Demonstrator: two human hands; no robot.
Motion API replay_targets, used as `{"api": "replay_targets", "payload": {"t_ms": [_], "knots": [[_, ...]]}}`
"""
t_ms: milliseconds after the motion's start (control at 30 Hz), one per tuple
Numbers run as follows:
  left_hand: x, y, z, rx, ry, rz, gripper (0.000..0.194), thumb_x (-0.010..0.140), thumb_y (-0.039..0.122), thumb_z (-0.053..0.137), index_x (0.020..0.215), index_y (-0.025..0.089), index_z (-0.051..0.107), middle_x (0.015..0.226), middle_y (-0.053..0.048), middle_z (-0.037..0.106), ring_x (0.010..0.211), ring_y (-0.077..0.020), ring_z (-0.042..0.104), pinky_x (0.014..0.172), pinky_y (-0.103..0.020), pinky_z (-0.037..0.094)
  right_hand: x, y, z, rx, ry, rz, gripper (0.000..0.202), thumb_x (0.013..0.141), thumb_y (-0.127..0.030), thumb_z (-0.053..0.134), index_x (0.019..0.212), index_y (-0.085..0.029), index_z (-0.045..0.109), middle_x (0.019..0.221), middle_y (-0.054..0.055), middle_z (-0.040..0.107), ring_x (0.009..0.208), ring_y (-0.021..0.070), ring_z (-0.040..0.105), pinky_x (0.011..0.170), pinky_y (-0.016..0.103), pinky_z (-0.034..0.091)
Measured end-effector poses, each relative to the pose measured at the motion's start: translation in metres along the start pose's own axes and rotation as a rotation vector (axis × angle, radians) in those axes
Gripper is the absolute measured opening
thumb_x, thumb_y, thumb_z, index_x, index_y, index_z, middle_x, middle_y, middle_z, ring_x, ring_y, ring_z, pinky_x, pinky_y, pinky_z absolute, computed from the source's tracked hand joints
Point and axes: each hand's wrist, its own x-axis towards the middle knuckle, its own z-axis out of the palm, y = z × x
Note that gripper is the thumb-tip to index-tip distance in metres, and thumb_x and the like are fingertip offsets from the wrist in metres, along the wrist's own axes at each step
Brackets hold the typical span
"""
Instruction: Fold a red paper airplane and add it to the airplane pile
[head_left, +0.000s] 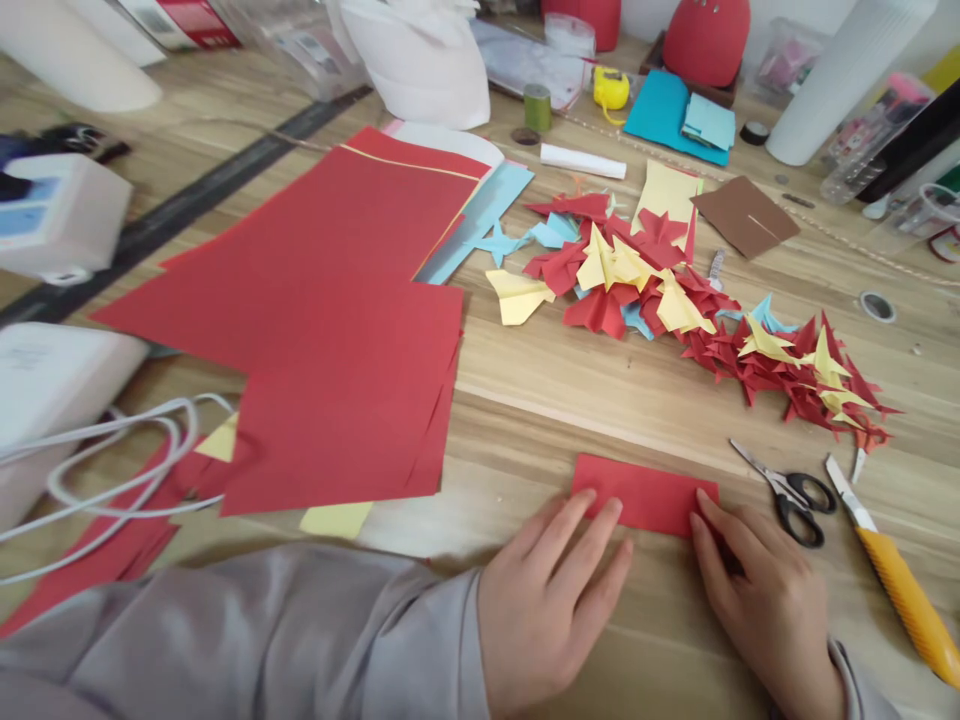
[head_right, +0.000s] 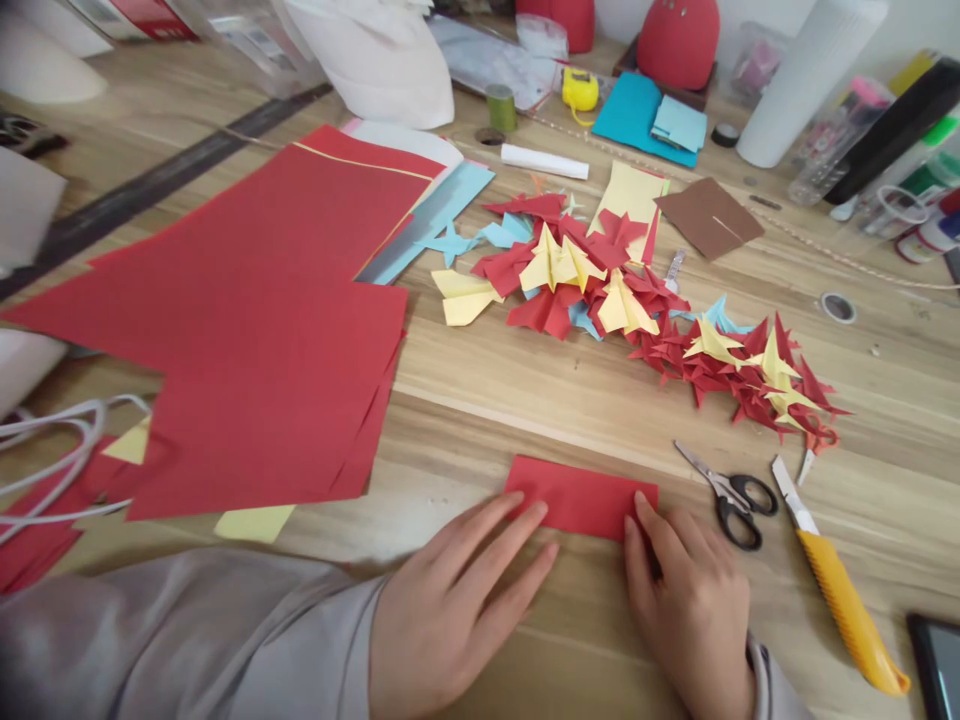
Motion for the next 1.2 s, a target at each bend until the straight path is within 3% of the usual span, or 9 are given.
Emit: {"api": "replay_targets", "payload": {"t_ms": [100,200,367,633,800,900,1067,1200], "knots": [[0.002,-0.010,-0.002,-0.140,0.060,-0.014,0.030,0.085,0.010,0.047,0.111,0.014,0.062,0.123,-0.016,0.055,0.119,-0.0313,0.047,0.091,-0.047,0.050,0.000,-0.001,0.000,-0.012,0.009,0.005,0.020,0.090,-0.027,0.055,0.098,-0.016,0.068,0.073,0.004,0.066,0.063,0.0140,0.059,0.061,0.026,0.041],[0.008,-0.027,-0.001,-0.182,0.158,-0.138,0.023,0.084,0.011,0.050,0.104,0.011,0.061,0.108,-0.017,0.057,0.101,-0.0250,0.054,0.082,-0.042,0.052,0.000,-0.002,0.000,-0.025,0.013,0.018,0.020,0.090,-0.028,0.054,0.097,-0.017,0.069,0.070,0.003,0.065,0.062,0.0139,0.058,0.060,0.026,0.041],[0.016,-0.044,-0.001,-0.119,0.101,-0.251,0.015,0.083,0.028,0.058,0.087,0.014,0.059,0.111,-0.017,0.057,0.100,-0.0289,0.054,0.081,-0.049,0.049,0.001,-0.004,0.000,-0.026,0.024,0.020,0.022,0.091,-0.029,0.052,0.095,-0.016,0.070,0.073,0.005,0.067,0.066,0.0144,0.061,0.062,0.025,0.043],[0.012,-0.035,0.002,-0.087,0.214,0.032,0.015,0.083,0.010,0.055,0.092,0.014,0.065,0.102,-0.009,0.067,0.106,-0.0251,0.056,0.085,-0.040,0.053,0.000,-0.004,0.000,-0.026,0.012,0.029,0.023,0.091,-0.029,0.051,0.097,-0.017,0.070,0.076,0.005,0.068,0.067,0.0145,0.063,0.064,0.026,0.046],[0.009,-0.033,-0.003,-0.119,0.155,0.191,0.022,0.084,0.004,0.047,0.093,0.009,0.067,0.104,-0.011,0.069,0.109,-0.0223,0.057,0.090,-0.036,0.054,0.000,-0.003,-0.001,-0.012,0.008,0.019,0.022,0.090,-0.029,0.053,0.097,-0.016,0.069,0.078,0.005,0.068,0.069,0.0152,0.063,0.064,0.026,0.045],[0.008,-0.034,-0.003,-0.089,0.048,0.219,0.023,0.083,0.004,0.049,0.097,0.005,0.066,0.109,-0.015,0.068,0.115,-0.0243,0.056,0.096,-0.037,0.052,0.001,-0.004,-0.001,-0.016,0.008,0.015,0.022,0.090,-0.029,0.053,0.097,-0.016,0.069,0.076,0.005,0.068,0.067,0.0149,0.062,0.063,0.026,0.044],[0.003,-0.035,0.007,-0.016,0.123,0.217,0.026,0.086,0.007,0.043,0.098,0.003,0.066,0.109,-0.019,0.067,0.117,-0.0294,0.055,0.093,-0.043,0.053,0.001,-0.004,-0.001,-0.014,0.006,0.013,0.022,0.091,-0.029,0.052,0.098,-0.016,0.069,0.077,0.005,0.068,0.067,0.0150,0.062,0.063,0.026,0.044],[0.005,-0.034,0.006,0.014,0.082,0.195,0.033,0.089,0.008,0.037,0.106,0.003,0.065,0.112,-0.018,0.067,0.112,-0.0283,0.058,0.091,-0.041,0.054,0.000,-0.004,-0.001,-0.023,0.003,0.021,0.022,0.091,-0.029,0.052,0.097,-0.016,0.069,0.077,0.005,0.068,0.068,0.0154,0.063,0.064,0.027,0.045]]}}
